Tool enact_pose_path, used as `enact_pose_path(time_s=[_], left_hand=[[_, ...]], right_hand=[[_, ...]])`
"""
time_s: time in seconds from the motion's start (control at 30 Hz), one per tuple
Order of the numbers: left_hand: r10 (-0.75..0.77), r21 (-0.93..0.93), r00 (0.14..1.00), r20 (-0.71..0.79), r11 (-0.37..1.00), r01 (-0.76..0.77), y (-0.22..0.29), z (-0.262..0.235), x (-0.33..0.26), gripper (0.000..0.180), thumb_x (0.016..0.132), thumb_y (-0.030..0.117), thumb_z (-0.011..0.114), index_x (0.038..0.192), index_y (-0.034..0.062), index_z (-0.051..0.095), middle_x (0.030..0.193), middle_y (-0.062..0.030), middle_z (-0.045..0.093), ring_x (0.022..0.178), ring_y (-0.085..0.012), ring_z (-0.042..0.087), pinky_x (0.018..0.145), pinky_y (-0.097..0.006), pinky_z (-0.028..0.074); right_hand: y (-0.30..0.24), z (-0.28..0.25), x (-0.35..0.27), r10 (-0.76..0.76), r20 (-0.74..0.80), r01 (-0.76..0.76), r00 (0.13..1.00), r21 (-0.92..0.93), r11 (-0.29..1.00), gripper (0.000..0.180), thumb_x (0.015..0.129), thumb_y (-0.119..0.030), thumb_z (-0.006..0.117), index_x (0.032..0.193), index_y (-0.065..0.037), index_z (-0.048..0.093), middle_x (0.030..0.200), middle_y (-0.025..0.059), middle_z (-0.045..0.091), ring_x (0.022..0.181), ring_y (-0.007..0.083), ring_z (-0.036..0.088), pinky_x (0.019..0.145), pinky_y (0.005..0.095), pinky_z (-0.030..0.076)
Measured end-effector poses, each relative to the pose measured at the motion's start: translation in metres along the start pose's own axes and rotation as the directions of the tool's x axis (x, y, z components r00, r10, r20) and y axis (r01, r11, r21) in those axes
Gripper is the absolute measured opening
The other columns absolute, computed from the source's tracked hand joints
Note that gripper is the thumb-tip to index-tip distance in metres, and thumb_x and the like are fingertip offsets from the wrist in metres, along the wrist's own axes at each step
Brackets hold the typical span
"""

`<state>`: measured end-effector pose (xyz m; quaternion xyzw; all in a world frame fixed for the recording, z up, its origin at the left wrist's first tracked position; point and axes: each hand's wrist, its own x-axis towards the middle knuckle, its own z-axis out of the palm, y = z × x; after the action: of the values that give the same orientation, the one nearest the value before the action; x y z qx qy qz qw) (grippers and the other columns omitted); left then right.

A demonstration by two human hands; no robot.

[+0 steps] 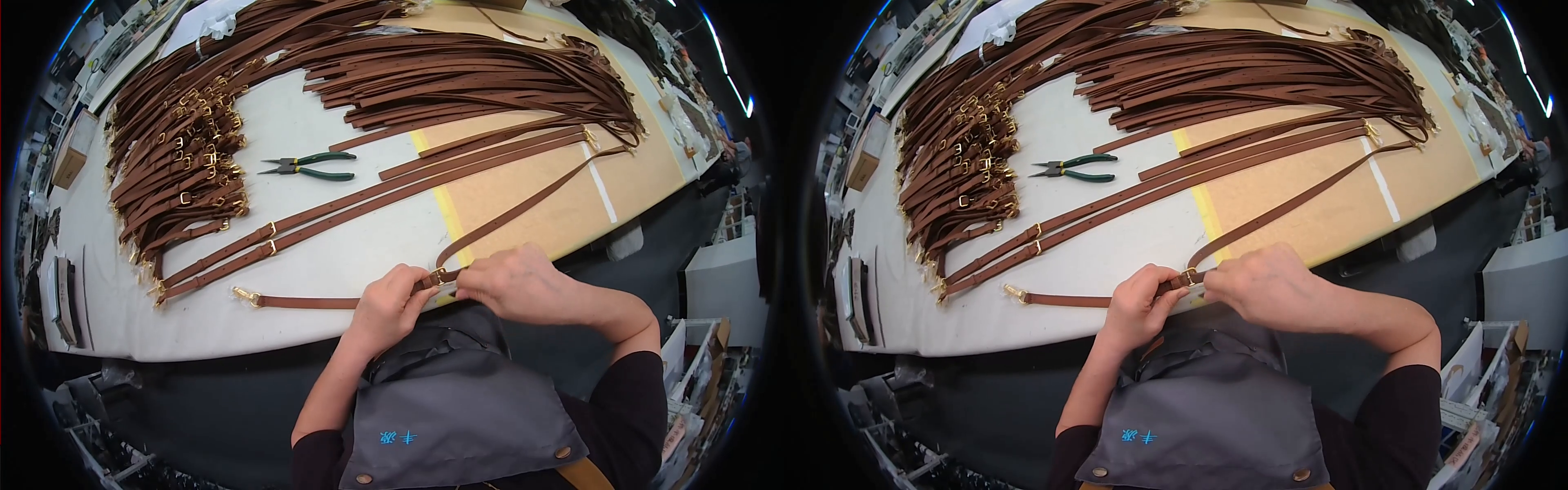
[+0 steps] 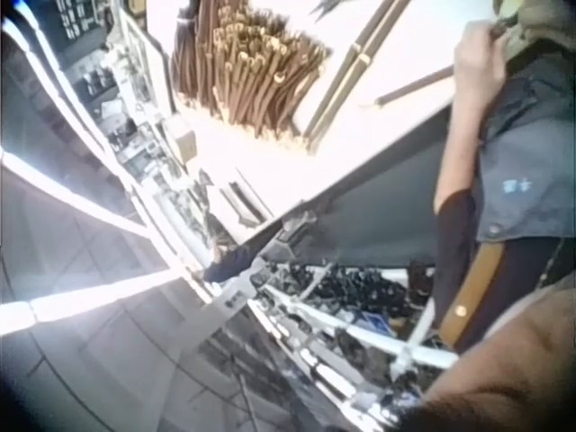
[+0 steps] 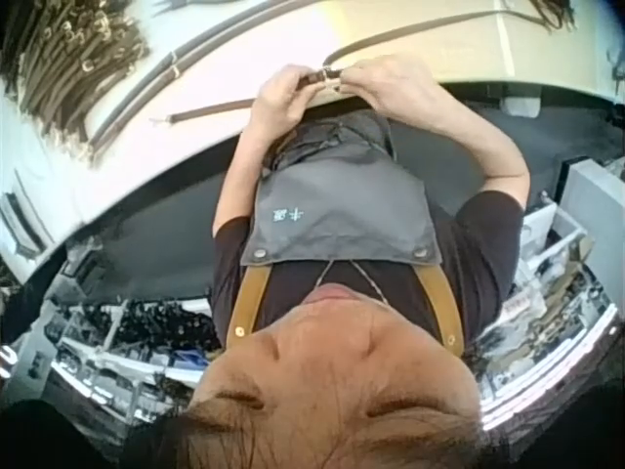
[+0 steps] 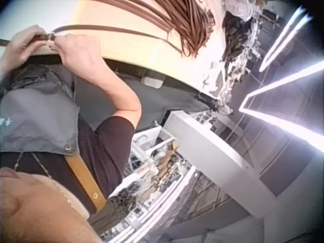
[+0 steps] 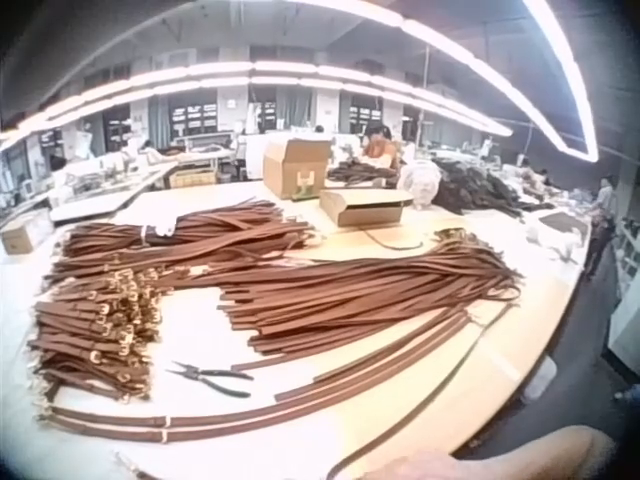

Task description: Inspecting and trimming leather bag straps using pliers to check and adjust buckles and length.

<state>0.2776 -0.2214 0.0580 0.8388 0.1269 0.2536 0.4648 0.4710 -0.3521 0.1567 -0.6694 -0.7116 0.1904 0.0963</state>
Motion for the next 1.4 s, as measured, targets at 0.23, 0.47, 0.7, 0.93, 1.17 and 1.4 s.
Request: enact_pose_path(time_s=[0.23,0.47,0.7,0.93,1.17,1.4], left_hand=[[0.029,-0.033,1.0,-0.006,0.999,-0.029,-0.001,0.0,0.005,0.022,0.089,0.004,0.077,0.105,0.0007,0.062,0.088,-0.0133,0.066,0.072,-0.0305,0.068,0.063,-0.037,0.054],[0.046,-0.049,0.999,-0.015,0.998,-0.047,0.0,0.005,0.005,0.023,0.09,0.003,0.077,0.108,0.0001,0.062,0.09,-0.0135,0.066,0.076,-0.0301,0.069,0.065,-0.037,0.055],[-0.018,-0.162,1.0,0.01,0.987,0.019,-0.002,0.005,-0.002,0.021,0.091,0.003,0.077,0.107,-0.0005,0.064,0.091,-0.0125,0.069,0.076,-0.0241,0.07,0.067,-0.033,0.055],[-0.176,-0.402,0.983,0.043,0.898,0.178,-0.004,0.007,-0.007,0.019,0.093,0.0,0.076,0.107,-0.0012,0.064,0.092,-0.0061,0.071,0.074,-0.0078,0.065,0.066,-0.024,0.054],[-0.236,-0.62,0.971,0.04,0.756,0.21,-0.008,0.008,-0.01,0.02,0.102,0.002,0.066,0.12,-0.0031,0.061,0.096,-0.0043,0.068,0.078,-0.0076,0.062,0.07,-0.023,0.053],[-0.188,-0.64,0.971,0.146,0.73,0.238,-0.009,-0.002,-0.012,0.023,0.105,0.001,0.056,0.127,-0.0036,0.055,0.112,-0.0111,0.064,0.089,-0.0126,0.063,0.079,-0.028,0.054]], right_hand=[[0.004,0.006,0.012,0.194,-0.039,-0.18,0.98,0.231,0.956,0.026,0.1,-0.033,0.065,0.091,-0.009,0.069,0.072,0.0135,0.068,0.072,0.0366,0.069,0.066,0.0473,0.052],[0.008,0.016,0.017,0.194,-0.056,-0.17,0.979,0.288,0.943,0.026,0.099,-0.032,0.065,0.092,-0.008,0.07,0.072,0.015,0.067,0.073,0.0373,0.068,0.066,0.0467,0.052],[0.017,0.023,0.021,0.245,0.143,-0.283,0.959,0.572,0.77,0.021,0.1,-0.023,0.069,0.094,-0.002,0.071,0.069,0.0096,0.066,0.062,0.0196,0.064,0.062,0.0321,0.05],[0.011,0.037,0.024,0.205,0.016,-0.176,0.979,0.579,0.796,0.024,0.1,-0.028,0.064,0.097,-0.005,0.069,0.08,0.0155,0.068,0.078,0.0318,0.068,0.071,0.0415,0.051],[0.007,0.041,0.019,0.288,-0.073,-0.17,0.955,0.659,0.733,0.029,0.107,-0.028,0.055,0.101,0.0,0.06,0.089,0.0208,0.068,0.084,0.0378,0.066,0.075,0.0446,0.051],[0.012,0.023,0.011,0.225,0.075,-0.224,0.971,0.604,0.765,0.027,0.105,-0.025,0.057,0.099,0.001,0.057,0.086,0.0206,0.066,0.083,0.0387,0.066,0.074,0.0457,0.05]])
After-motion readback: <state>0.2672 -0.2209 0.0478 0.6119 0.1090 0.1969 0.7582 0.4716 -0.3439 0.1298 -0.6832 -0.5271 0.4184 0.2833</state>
